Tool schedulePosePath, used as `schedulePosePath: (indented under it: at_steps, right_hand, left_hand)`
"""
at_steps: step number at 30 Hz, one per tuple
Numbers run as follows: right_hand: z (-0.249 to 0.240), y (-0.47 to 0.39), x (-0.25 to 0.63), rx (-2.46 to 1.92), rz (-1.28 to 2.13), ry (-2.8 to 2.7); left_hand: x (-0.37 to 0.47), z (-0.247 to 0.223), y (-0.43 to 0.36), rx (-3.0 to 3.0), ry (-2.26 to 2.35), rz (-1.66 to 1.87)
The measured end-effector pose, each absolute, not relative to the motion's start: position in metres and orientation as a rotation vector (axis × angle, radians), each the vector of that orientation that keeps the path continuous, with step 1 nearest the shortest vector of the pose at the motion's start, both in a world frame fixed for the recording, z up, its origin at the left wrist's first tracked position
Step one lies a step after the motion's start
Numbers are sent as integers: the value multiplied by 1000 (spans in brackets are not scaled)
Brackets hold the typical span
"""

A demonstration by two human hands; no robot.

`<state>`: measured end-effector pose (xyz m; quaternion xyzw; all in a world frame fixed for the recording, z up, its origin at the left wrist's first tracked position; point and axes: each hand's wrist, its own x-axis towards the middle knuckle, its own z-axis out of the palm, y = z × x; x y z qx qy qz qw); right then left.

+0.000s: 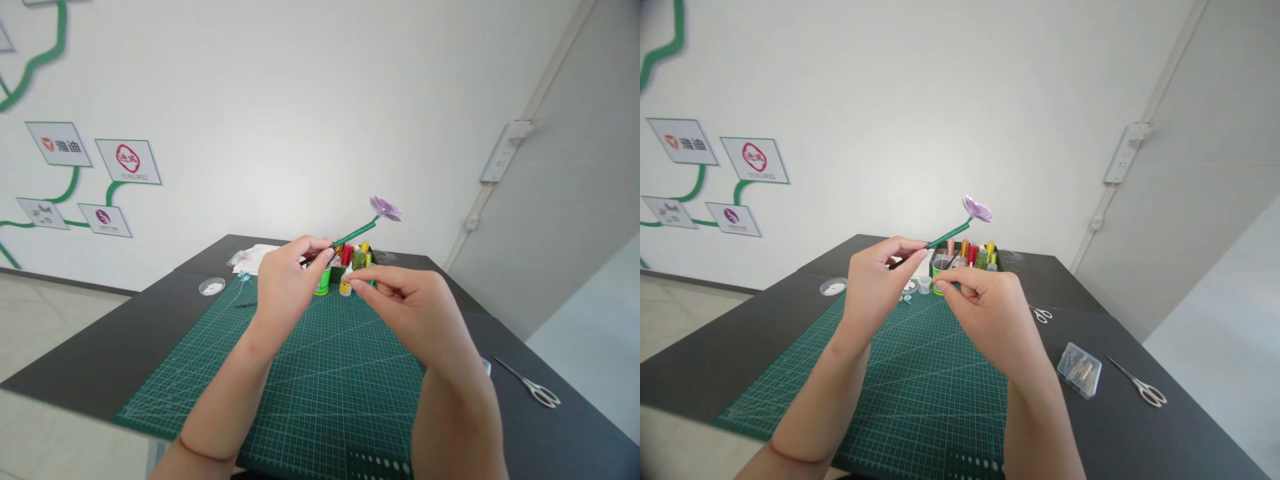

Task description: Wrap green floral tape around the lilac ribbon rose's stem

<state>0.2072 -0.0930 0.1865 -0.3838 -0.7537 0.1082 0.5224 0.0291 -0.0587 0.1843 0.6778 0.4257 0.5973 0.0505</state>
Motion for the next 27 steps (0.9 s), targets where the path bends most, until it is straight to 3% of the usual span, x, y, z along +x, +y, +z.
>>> schedulePosePath:
  at_steps: [12, 27]
  right_hand:
    - [192, -94, 219, -707, 618, -1489]
    - [189, -70, 230, -727, 659, -1415]
  left_hand:
    - [15, 191, -60, 2437, 1435, 1197]
    - [0, 190, -85, 2757, 1005, 889]
